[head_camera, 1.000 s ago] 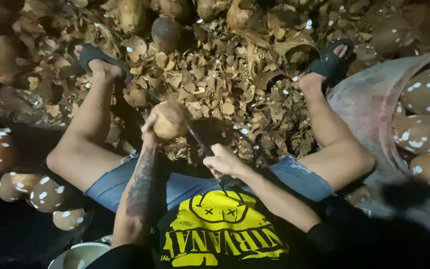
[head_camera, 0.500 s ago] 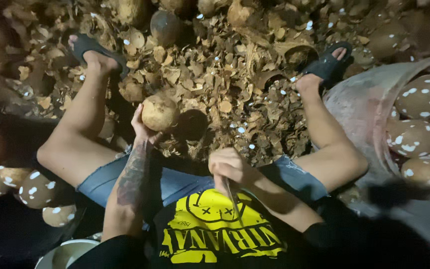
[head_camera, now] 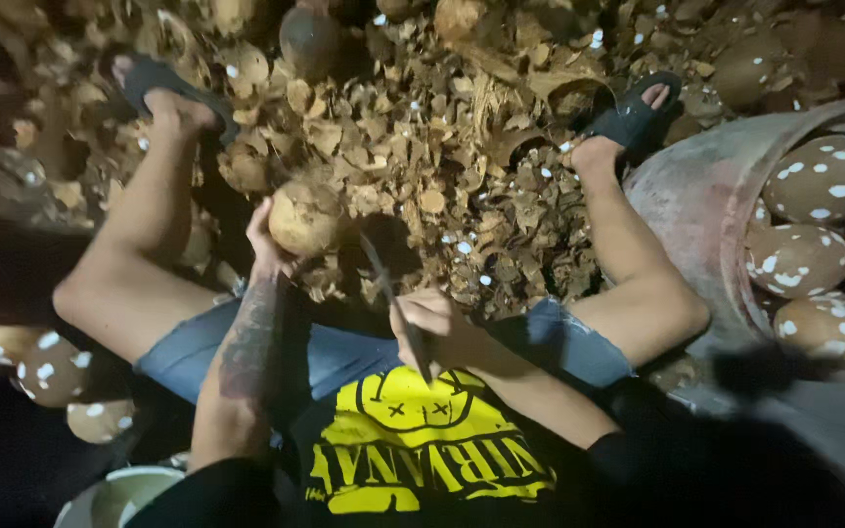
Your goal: The person sits on the ground surrounded by coconut husks and uses a large knife to peel the outer shell off a coconut. They rotate the coconut in their hands to remove the husk in strips, then place the peeled coconut into a nearby container.
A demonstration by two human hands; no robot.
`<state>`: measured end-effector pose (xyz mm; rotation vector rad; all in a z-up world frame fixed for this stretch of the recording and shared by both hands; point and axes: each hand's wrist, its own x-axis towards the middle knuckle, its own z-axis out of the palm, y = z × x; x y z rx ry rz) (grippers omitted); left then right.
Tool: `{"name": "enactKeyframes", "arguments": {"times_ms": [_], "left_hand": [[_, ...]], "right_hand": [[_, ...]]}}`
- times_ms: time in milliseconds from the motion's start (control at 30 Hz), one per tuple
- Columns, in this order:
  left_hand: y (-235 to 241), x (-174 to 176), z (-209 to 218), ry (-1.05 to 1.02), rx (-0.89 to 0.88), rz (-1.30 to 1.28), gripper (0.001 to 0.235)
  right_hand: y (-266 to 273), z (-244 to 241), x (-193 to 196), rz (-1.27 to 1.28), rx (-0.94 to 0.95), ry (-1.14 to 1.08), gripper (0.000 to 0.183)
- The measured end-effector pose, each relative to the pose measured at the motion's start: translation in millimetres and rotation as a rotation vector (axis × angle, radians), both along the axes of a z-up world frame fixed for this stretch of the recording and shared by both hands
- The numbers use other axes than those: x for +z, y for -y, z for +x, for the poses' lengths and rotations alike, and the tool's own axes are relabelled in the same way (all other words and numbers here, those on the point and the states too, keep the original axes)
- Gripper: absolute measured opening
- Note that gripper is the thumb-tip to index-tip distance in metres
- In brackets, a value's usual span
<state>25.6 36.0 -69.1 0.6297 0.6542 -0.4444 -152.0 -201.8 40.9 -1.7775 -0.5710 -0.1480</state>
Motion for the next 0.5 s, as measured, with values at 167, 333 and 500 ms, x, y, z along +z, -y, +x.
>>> {"name": "enactKeyframes", "arguments": {"times_ms": [167, 333, 500], "left_hand": [[-1, 4, -4, -0.029, 0.042, -0.011, 0.063], [18, 78, -11, -0.013, 0.135, -0.104, 0.048], [11, 48, -7, -0.008, 0.043, -0.086, 0.075]], "right_hand": [[4, 22, -46, -0.319, -0.083, -0.653, 0.012], [19, 13, -62, -0.176, -0.273, -1.002, 0.019], [3, 0, -48, -0.227, -0.175, -0.629, 0.022]]}}
